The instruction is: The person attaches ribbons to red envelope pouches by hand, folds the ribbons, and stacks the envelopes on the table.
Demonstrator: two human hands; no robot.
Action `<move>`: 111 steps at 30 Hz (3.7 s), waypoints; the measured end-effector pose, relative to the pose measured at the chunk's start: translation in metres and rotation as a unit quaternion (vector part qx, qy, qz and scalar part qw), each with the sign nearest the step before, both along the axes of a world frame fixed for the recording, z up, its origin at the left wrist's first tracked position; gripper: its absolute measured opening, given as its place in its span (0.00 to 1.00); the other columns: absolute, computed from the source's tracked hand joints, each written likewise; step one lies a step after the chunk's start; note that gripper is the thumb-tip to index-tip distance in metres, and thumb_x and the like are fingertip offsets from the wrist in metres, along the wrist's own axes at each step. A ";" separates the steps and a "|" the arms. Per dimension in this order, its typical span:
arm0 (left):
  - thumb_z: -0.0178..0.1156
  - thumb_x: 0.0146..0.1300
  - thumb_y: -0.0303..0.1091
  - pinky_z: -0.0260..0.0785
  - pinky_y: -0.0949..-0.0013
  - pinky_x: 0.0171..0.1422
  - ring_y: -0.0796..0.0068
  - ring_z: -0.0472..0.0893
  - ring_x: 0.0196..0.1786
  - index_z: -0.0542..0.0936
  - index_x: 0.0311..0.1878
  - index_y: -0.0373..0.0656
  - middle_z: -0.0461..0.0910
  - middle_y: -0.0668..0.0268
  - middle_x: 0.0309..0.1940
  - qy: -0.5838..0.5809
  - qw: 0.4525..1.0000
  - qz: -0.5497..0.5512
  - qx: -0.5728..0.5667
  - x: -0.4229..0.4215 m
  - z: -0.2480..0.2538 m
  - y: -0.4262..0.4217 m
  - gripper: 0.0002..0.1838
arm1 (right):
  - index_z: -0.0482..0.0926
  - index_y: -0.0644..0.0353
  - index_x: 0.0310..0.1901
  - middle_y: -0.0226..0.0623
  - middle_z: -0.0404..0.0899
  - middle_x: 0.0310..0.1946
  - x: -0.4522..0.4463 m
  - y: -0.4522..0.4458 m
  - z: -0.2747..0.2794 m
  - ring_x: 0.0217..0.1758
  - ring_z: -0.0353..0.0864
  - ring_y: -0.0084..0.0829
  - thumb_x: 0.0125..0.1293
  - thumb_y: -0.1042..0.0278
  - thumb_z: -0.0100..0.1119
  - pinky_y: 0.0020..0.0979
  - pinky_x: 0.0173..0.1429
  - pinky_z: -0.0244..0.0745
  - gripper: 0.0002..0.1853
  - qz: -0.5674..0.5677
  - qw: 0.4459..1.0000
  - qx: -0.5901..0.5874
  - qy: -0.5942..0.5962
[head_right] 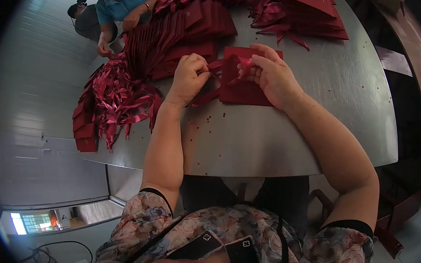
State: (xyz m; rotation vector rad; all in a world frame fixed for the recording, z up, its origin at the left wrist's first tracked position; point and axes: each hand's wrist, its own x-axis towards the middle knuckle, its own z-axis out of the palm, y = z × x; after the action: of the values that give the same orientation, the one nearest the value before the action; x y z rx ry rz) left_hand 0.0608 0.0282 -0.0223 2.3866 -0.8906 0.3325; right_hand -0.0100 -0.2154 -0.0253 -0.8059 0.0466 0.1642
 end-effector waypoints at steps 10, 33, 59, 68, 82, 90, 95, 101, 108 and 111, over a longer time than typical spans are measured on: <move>0.61 0.49 0.23 0.68 0.68 0.38 0.67 0.75 0.32 0.76 0.26 0.33 0.76 0.61 0.33 0.154 0.982 0.090 -0.067 -0.031 0.031 0.005 0.04 | 0.61 0.62 0.69 0.34 0.80 0.39 0.001 -0.002 -0.003 0.50 0.82 0.33 0.77 0.68 0.44 0.38 0.60 0.76 0.22 0.009 1.000 0.020 0.002; 0.65 0.47 0.29 0.67 0.66 0.32 0.71 0.75 0.23 0.81 0.24 0.36 0.75 0.63 0.16 0.307 0.907 0.268 0.107 -0.015 0.031 0.040 0.06 | 0.65 0.61 0.65 0.47 0.81 0.47 -0.001 0.001 -0.003 0.52 0.82 0.35 0.80 0.59 0.44 0.36 0.61 0.78 0.19 0.029 0.996 -0.084 0.003; 0.56 0.72 0.44 0.70 0.55 0.50 0.50 0.79 0.45 0.80 0.42 0.37 0.80 0.50 0.45 0.026 0.979 0.106 -0.175 -0.030 0.032 -0.005 0.17 | 0.60 0.59 0.75 0.46 0.54 0.76 -0.149 -0.018 0.029 0.80 0.47 0.55 0.61 0.30 0.58 0.54 0.82 0.41 0.50 0.102 0.463 -0.847 -0.239; 0.42 0.78 0.49 0.45 0.46 0.81 0.51 0.52 0.80 0.55 0.79 0.44 0.51 0.52 0.78 -0.054 0.992 0.071 0.095 -0.070 -0.029 -0.070 0.33 | 0.60 0.60 0.75 0.45 0.57 0.75 -0.153 -0.023 0.023 0.80 0.47 0.54 0.60 0.27 0.57 0.52 0.83 0.38 0.51 0.084 0.469 -0.843 -0.249; 0.54 0.70 0.59 0.53 0.46 0.78 0.40 0.57 0.76 0.59 0.75 0.41 0.58 0.43 0.72 0.097 0.995 0.017 -0.012 -0.068 -0.017 -0.062 0.41 | 0.61 0.63 0.74 0.49 0.54 0.76 -0.164 -0.026 0.031 0.81 0.46 0.58 0.58 0.23 0.55 0.53 0.83 0.38 0.55 0.094 0.453 -0.852 -0.246; 0.49 0.61 0.77 0.41 0.49 0.83 0.47 0.47 0.81 0.50 0.80 0.45 0.46 0.43 0.79 0.021 0.980 0.017 0.198 -0.073 -0.018 -0.067 0.55 | 0.63 0.43 0.75 0.55 0.50 0.78 -0.167 -0.026 0.034 0.80 0.43 0.65 0.56 0.18 0.51 0.58 0.82 0.36 0.51 0.114 0.419 -0.858 -0.274; 0.45 0.60 0.80 0.40 0.47 0.83 0.47 0.46 0.82 0.49 0.80 0.45 0.45 0.43 0.79 0.016 0.974 0.016 0.225 -0.075 -0.015 -0.067 0.57 | 0.62 0.43 0.76 0.55 0.49 0.78 -0.168 -0.023 0.030 0.80 0.42 0.65 0.56 0.17 0.50 0.57 0.82 0.34 0.52 0.114 0.418 -0.862 -0.264; 0.39 0.62 0.81 0.38 0.48 0.83 0.48 0.44 0.82 0.46 0.81 0.44 0.47 0.42 0.78 0.095 0.986 -0.020 0.135 -0.064 -0.011 -0.060 0.57 | 0.63 0.44 0.75 0.56 0.48 0.78 -0.182 -0.015 0.036 0.80 0.42 0.65 0.55 0.18 0.51 0.58 0.82 0.33 0.52 0.119 0.423 -0.859 -0.262; 0.42 0.70 0.70 0.51 0.50 0.78 0.46 0.60 0.75 0.61 0.75 0.39 0.63 0.43 0.71 0.068 0.995 -0.022 -0.071 -0.048 0.012 -0.035 0.45 | 0.70 0.46 0.70 0.47 0.58 0.74 -0.205 -0.013 0.020 0.77 0.53 0.61 0.53 0.42 0.71 0.57 0.79 0.48 0.43 0.064 0.410 -0.872 -0.260; 0.45 0.73 0.64 0.61 0.53 0.70 0.47 0.71 0.65 0.74 0.63 0.36 0.75 0.47 0.59 0.006 0.984 0.039 -0.174 -0.035 0.011 -0.028 0.37 | 0.73 0.46 0.66 0.38 0.65 0.70 -0.212 -0.024 0.019 0.72 0.64 0.53 0.59 0.64 0.66 0.54 0.73 0.61 0.30 0.047 0.407 -0.838 -0.360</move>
State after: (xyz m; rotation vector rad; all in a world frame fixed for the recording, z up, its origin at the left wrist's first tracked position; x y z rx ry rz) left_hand 0.0261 0.0000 -0.0109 2.0996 -0.6720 0.4638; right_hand -0.2219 -0.2398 -0.0067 -2.9158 -0.8295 -0.2576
